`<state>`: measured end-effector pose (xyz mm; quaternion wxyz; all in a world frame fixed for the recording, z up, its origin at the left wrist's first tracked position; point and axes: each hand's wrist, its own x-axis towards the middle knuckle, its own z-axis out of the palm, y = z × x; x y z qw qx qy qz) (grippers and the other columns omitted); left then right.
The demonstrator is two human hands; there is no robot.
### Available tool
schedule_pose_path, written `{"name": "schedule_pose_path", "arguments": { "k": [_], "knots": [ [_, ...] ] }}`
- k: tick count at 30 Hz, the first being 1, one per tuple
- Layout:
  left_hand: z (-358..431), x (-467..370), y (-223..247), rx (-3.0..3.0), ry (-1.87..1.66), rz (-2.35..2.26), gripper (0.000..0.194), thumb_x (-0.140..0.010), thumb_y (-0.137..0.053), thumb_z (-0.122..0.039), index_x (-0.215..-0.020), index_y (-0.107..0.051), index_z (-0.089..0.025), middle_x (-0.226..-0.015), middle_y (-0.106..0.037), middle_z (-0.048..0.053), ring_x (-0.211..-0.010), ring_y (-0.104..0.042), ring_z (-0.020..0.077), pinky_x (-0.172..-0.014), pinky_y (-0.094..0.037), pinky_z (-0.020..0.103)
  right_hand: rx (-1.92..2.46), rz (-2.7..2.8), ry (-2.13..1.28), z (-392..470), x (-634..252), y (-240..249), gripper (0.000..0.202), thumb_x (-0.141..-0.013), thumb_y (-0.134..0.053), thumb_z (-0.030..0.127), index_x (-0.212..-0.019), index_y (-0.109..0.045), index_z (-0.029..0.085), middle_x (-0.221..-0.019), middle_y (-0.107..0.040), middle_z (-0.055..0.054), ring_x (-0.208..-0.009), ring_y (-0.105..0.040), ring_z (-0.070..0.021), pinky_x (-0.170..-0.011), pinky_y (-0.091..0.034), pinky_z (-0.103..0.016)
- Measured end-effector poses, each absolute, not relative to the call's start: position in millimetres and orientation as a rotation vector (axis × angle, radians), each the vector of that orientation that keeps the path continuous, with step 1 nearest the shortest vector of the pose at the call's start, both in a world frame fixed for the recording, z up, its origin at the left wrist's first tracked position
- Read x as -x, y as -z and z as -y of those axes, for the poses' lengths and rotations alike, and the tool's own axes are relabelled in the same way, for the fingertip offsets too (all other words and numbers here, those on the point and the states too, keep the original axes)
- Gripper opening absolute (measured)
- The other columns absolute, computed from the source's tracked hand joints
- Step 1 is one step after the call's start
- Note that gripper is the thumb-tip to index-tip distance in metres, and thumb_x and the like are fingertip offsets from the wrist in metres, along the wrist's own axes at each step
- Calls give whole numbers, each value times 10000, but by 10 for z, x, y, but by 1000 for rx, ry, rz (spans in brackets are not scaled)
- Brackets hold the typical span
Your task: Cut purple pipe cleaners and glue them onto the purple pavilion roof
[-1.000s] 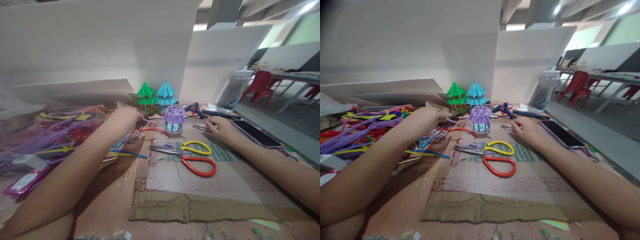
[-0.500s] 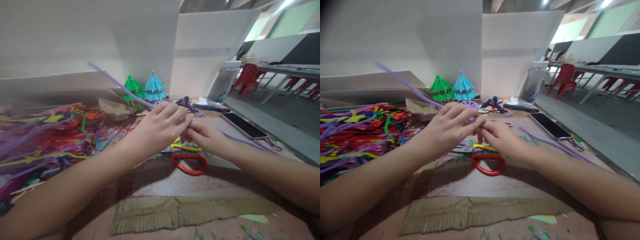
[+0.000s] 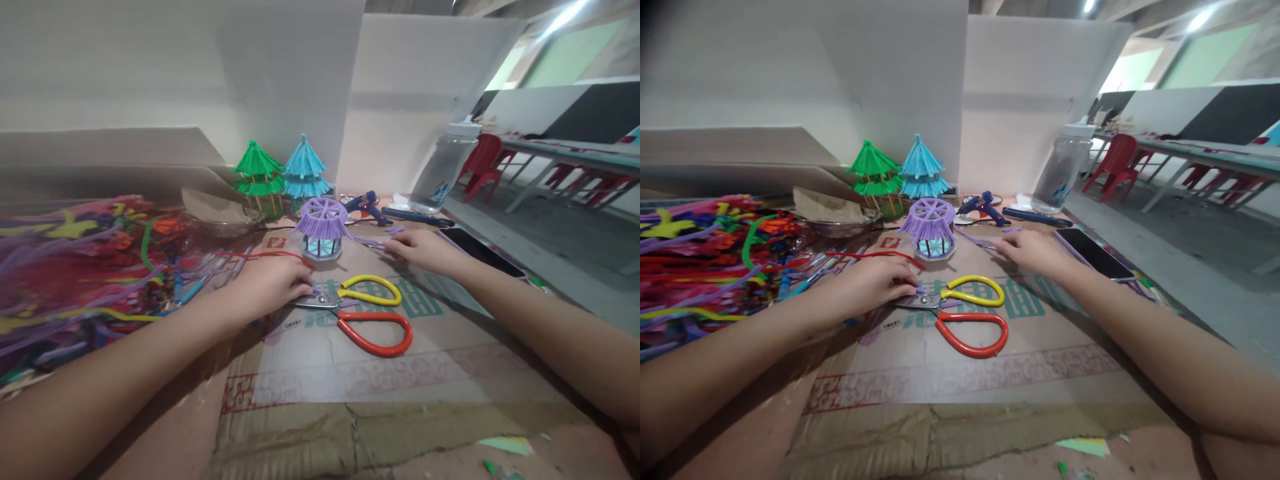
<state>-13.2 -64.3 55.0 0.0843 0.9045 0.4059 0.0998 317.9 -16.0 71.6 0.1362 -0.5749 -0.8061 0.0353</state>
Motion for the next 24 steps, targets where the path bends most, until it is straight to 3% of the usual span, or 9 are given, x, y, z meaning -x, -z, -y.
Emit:
{"name": "schedule_pose_path", "arguments": {
  "k": [5,9,12,17,21,24],
  "knots": [
    [658,112,-542,-2676,-310,-1362,196,-919,-577,-306,-883,-744,-210,-873,-745,65,-809,-673,204,-775,-477,285,1618,2359,98,382,-3025,-941,313,-922,-514,470,-833,-652,204,-791,-702,-58,-706,-600,-196,-587,-346,-280],
    [676,151,-656,-2639,-282,-1500,237,-941,-519,-300,-972,-733,-204,-954,-757,74,-864,-679,228,-756,-465,297,1423,2653,-306,762,-2778,-1045,291,-905,-566,489,-946,-651,215,-843,-698,-42,-729,-610,-189,-626,-403,-278],
    [676,184,-717,-2619,-272,-1537,256,-946,-505,-326,-1018,-723,-211,-969,-759,63,-852,-681,230,-709,-457,291,1289,2850,-454,987,-2645,-979,473,-818,-687,543,-1159,-617,223,-1067,-683,-79,-909,-631,-235,-732,-459,-307],
    [689,179,-692,-2596,-384,-1355,258,-925,-494,-228,-1049,-719,-233,-1048,-758,22,-938,-684,198,-782,-479,269,1129,2808,-463,1038,-2617,-735,406,-906,-597,333,-1290,-551,210,-1210,-632,-111,-1054,-619,-237,-888,-480,-343],
    [712,142,-613,-2659,-377,-1198,288,-887,-503,-171,-1016,-754,-231,-1073,-743,46,-984,-669,200,-888,-495,301,1087,2745,-254,1024,-2590,-621,483,-822,-591,170,-1303,-553,197,-1169,-645,-120,-931,-651,-228,-769,-510,-326],
    [733,120,-620,-2634,-398,-1126,251,-916,-539,-283,-1009,-763,-218,-1036,-738,69,-945,-667,202,-870,-507,304,1011,2723,-81,1044,-2551,-625,505,-803,-564,118,-1305,-560,175,-1180,-638,-146,-908,-658,-239,-725,-525,-338]
  ]
}}
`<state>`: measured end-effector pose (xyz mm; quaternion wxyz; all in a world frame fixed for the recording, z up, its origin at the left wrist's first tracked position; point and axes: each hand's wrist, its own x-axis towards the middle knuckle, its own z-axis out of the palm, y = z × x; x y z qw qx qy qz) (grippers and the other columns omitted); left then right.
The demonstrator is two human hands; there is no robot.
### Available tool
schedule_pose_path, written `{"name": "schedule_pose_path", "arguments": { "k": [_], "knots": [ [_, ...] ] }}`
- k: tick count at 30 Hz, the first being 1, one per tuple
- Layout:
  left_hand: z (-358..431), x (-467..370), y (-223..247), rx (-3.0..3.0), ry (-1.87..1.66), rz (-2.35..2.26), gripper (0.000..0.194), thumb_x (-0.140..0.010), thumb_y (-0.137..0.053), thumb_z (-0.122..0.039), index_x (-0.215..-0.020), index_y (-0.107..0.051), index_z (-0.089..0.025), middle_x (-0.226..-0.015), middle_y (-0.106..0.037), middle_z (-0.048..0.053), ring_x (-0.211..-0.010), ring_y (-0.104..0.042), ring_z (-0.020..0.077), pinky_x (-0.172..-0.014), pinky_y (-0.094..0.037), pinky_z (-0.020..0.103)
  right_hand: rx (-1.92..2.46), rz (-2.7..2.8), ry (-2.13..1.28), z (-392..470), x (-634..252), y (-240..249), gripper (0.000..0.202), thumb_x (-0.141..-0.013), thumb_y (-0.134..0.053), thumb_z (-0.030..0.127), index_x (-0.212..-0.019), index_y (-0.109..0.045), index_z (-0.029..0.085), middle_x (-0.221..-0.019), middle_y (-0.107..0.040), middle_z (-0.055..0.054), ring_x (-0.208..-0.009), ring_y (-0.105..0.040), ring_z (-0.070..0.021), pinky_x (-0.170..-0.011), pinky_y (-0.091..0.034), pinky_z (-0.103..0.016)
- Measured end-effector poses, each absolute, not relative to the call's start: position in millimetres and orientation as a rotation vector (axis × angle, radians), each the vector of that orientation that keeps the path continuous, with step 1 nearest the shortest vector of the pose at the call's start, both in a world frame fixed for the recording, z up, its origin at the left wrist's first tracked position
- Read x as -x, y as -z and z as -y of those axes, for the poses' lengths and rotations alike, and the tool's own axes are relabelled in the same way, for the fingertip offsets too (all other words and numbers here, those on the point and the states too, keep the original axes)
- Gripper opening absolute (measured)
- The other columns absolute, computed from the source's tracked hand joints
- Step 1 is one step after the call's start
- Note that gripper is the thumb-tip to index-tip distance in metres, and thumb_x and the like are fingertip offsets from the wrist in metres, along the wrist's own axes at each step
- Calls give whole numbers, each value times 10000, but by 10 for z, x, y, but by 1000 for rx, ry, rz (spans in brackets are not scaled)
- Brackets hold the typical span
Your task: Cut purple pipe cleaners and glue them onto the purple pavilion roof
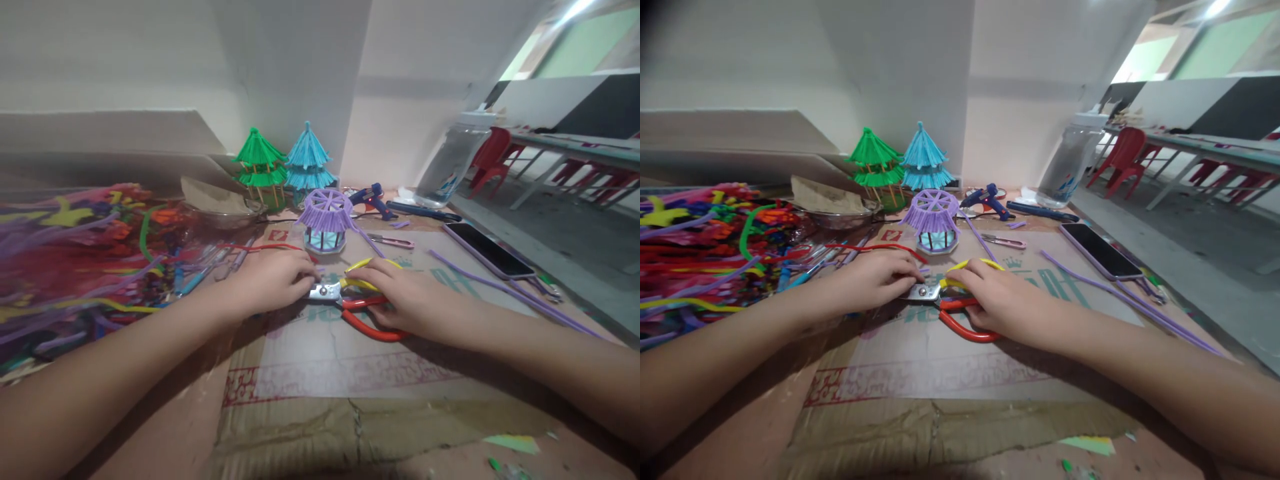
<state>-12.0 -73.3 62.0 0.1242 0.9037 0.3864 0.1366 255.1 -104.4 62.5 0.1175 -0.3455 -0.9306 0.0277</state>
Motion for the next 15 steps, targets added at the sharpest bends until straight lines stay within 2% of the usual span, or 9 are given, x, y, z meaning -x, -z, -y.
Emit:
{"name": "schedule_pose_path", "arguments": {
  "k": [3,9,12,15],
  "knots": [
    [759,102,-667,-2540,-415,-1101,284,-935,-559,-410,-987,-764,-220,-973,-743,55,-902,-663,200,-825,-502,296,941,2741,21,1054,-2536,-653,508,-812,-554,99,-1317,-543,150,-1207,-624,-168,-959,-657,-259,-755,-549,-367],
    [789,55,-668,-2495,-473,-1221,287,-932,-548,-405,-910,-750,-202,-881,-738,44,-783,-640,179,-700,-456,263,841,2785,97,1064,-2555,-685,516,-841,-567,118,-1354,-533,160,-1168,-639,-173,-1003,-653,-276,-793,-565,-396],
    [736,118,-735,-2535,-405,-1311,296,-921,-535,-392,-843,-736,-188,-825,-728,40,-722,-625,173,-632,-409,260,841,2796,132,1004,-2658,-759,592,-820,-588,134,-1403,-514,200,-1215,-654,-157,-1012,-661,-278,-804,-555,-396],
    [618,310,-865,-2481,-196,-1517,384,-911,-510,-453,-711,-703,-189,-663,-682,33,-585,-578,168,-540,-335,269,904,2812,-5,827,-2864,-856,660,-785,-624,161,-1426,-511,272,-1316,-645,-100,-1100,-654,-273,-868,-536,-377]
  ]
}}
